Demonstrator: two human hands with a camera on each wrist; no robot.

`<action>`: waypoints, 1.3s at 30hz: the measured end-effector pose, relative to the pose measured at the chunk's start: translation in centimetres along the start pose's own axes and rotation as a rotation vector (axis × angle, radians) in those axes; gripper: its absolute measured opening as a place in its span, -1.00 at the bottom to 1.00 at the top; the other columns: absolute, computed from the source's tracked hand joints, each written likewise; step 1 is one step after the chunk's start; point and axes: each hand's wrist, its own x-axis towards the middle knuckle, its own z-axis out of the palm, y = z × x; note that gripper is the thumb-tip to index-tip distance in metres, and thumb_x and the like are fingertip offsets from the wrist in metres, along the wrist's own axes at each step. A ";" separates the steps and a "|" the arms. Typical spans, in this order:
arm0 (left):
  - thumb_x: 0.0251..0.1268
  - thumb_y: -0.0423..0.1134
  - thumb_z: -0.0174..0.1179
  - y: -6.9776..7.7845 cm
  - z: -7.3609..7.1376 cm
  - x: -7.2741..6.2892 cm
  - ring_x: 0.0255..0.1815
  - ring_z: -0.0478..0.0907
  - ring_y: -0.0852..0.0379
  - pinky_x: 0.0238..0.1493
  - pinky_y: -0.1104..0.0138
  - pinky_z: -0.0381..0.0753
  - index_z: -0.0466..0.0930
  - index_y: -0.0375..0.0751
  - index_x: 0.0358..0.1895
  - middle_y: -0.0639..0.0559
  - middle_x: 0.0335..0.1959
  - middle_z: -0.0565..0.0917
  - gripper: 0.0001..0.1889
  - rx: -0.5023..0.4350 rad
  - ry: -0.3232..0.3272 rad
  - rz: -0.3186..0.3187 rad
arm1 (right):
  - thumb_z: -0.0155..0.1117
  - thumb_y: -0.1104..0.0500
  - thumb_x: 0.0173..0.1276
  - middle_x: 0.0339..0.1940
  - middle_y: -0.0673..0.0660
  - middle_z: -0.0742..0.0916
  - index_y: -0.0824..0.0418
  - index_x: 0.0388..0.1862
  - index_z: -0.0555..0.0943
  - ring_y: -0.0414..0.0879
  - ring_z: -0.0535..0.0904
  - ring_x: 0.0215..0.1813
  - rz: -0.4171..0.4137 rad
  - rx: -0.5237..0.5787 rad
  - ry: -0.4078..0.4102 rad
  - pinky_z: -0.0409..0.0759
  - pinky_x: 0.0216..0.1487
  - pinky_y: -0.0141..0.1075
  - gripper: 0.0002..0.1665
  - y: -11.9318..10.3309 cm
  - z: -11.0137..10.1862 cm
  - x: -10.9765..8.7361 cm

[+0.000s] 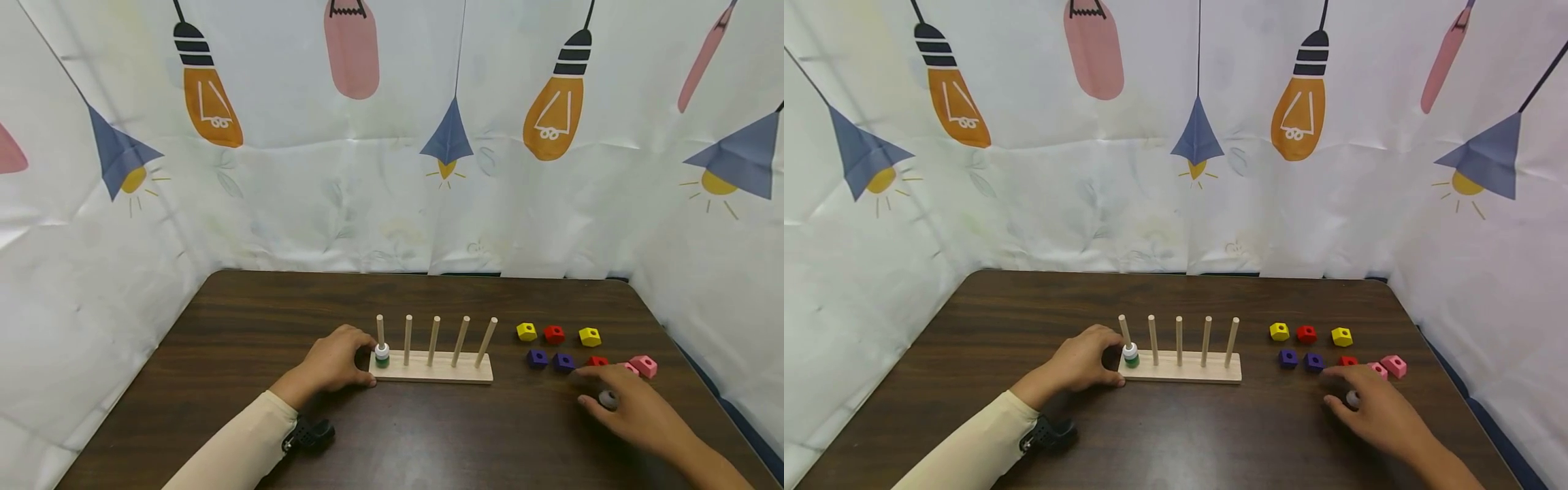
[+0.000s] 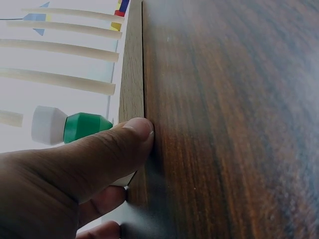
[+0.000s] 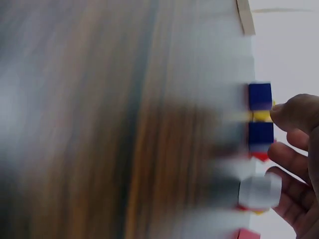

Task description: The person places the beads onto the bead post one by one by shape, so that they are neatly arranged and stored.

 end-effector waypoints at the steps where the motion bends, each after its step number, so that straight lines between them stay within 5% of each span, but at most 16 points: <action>1: -0.13 0.06 0.67 0.0 0.0 0.0 0.17 0.52 0.05 -0.08 -0.14 0.56 0.72 0.13 0.01 0.15 0.03 0.67 -0.45 0.000 0.000 0.001 | 0.67 0.10 0.10 -0.04 -0.03 0.71 0.12 0.03 0.69 0.00 0.63 0.00 -0.001 -0.008 0.005 0.60 -0.05 -0.10 -0.49 0.4 -0.1 -0.2; 10: -0.14 0.05 0.68 0.1 -0.1 0.0 0.16 0.52 0.06 -0.09 -0.13 0.56 0.72 0.13 0.00 0.15 0.02 0.67 -0.46 -0.002 -0.001 0.004 | 0.69 0.02 0.06 -0.08 0.00 0.73 0.12 -0.07 0.71 0.06 0.66 -0.04 0.054 -0.033 -0.047 0.61 -0.07 0.03 -0.52 2.8 -0.5 -1.5; 19: -0.15 0.05 0.68 0.1 -0.1 -0.1 0.14 0.53 0.06 -0.11 -0.13 0.56 0.72 0.14 -0.01 0.15 0.00 0.67 -0.47 0.000 0.006 0.013 | 0.72 0.13 -0.02 -0.18 -0.13 0.72 0.05 -0.16 0.71 -0.20 0.64 -0.15 -0.002 -0.049 -0.017 0.63 -0.17 -0.10 -0.56 3.5 -0.2 -1.6; 25: -0.14 0.05 0.67 0.0 0.0 -0.1 0.15 0.52 0.06 -0.10 -0.13 0.57 0.72 0.14 0.00 0.16 0.01 0.67 -0.46 0.000 0.004 0.009 | 0.71 0.11 0.01 -0.19 -0.16 0.73 0.08 -0.14 0.73 -0.26 0.63 -0.16 -0.018 -0.037 -0.037 0.64 -0.17 -0.13 -0.58 2.7 0.1 -1.0; 34: -0.13 0.04 0.67 -0.1 0.1 -0.1 0.16 0.52 0.04 -0.09 -0.13 0.57 0.72 0.12 0.00 0.14 0.02 0.67 -0.46 -0.003 0.008 0.012 | 0.65 0.03 0.12 -0.10 -0.06 0.75 0.04 -0.07 0.73 0.02 0.68 -0.03 0.007 0.004 -0.106 0.62 -0.06 0.05 -0.59 -0.2 0.7 0.7; 39: -0.13 0.04 0.67 0.0 0.1 -0.1 0.17 0.52 0.03 -0.08 -0.13 0.57 0.72 0.12 0.01 0.14 0.02 0.67 -0.46 -0.009 0.004 0.017 | 0.63 -0.01 0.15 -0.08 -0.06 0.74 0.01 -0.02 0.72 -0.01 0.69 -0.03 0.017 0.006 -0.119 0.64 -0.05 0.02 -0.57 -1.8 1.2 1.7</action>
